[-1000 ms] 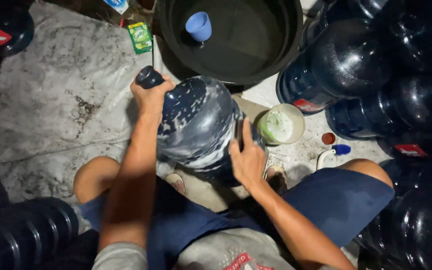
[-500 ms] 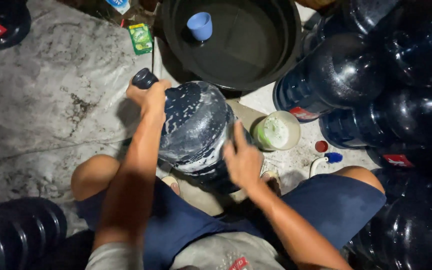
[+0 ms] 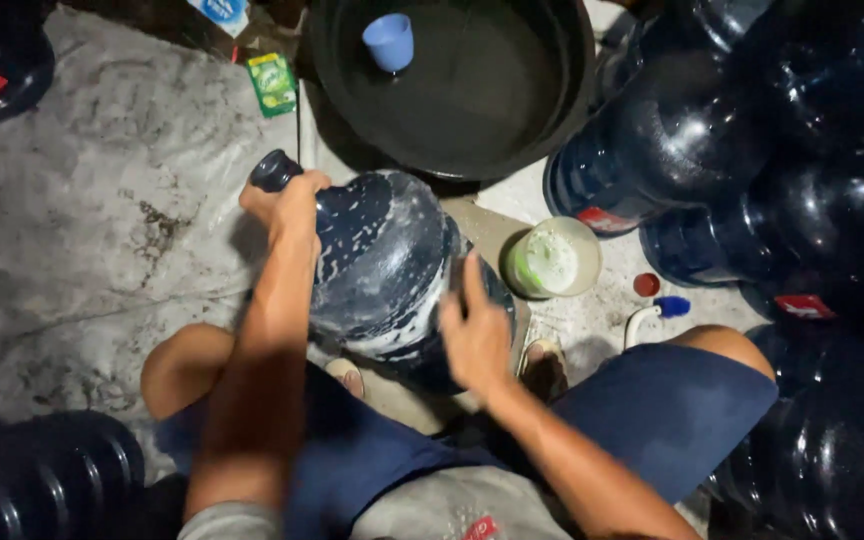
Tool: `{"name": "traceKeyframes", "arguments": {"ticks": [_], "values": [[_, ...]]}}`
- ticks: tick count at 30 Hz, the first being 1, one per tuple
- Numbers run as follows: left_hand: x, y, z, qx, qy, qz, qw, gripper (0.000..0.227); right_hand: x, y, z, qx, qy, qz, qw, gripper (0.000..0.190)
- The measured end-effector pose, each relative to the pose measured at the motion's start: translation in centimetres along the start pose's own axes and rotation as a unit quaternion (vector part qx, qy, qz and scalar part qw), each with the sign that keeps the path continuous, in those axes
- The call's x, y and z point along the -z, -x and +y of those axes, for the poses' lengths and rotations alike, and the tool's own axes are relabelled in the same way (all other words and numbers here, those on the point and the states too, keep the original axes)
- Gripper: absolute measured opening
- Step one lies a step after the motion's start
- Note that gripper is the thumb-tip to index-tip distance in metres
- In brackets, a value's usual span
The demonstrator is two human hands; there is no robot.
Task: The person scrubs the exterior of a large blue water jug with a green sponge while sitting on the floor. The jug is held steady with the left hand while the right hand applies soapy water and scrubs the surface. Several other water jugs are stacked nearby.
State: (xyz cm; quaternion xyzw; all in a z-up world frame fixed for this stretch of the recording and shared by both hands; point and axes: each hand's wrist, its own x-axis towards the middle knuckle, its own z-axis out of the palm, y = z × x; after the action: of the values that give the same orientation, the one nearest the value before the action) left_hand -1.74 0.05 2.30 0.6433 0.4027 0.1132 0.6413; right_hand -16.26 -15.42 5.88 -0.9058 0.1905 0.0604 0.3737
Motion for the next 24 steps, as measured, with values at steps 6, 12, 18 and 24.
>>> {"name": "traceKeyframes", "arguments": {"ticks": [6,12,18,24], "values": [[-1.1,-0.6,-1.0,-0.024,0.018,-0.028,0.999,0.038,0.8,-1.2,-0.2,-0.044,0.013,-0.022,0.999,0.061],[0.1,1.6,1.4,-0.009,0.014,-0.039,0.999,0.041,-0.1,2.2,-0.6,-0.045,0.03,-0.098,0.994,0.062],[0.9,2.6,2.1,-0.013,-0.032,-0.067,0.997,0.033,0.5,-2.9,1.2,-0.042,-0.026,-0.027,0.998,0.062],[0.9,2.4,2.3,-0.02,-0.008,-0.075,0.997,0.029,2.0,2.8,-4.2,-0.085,-0.065,-0.119,0.987,0.067]]}}
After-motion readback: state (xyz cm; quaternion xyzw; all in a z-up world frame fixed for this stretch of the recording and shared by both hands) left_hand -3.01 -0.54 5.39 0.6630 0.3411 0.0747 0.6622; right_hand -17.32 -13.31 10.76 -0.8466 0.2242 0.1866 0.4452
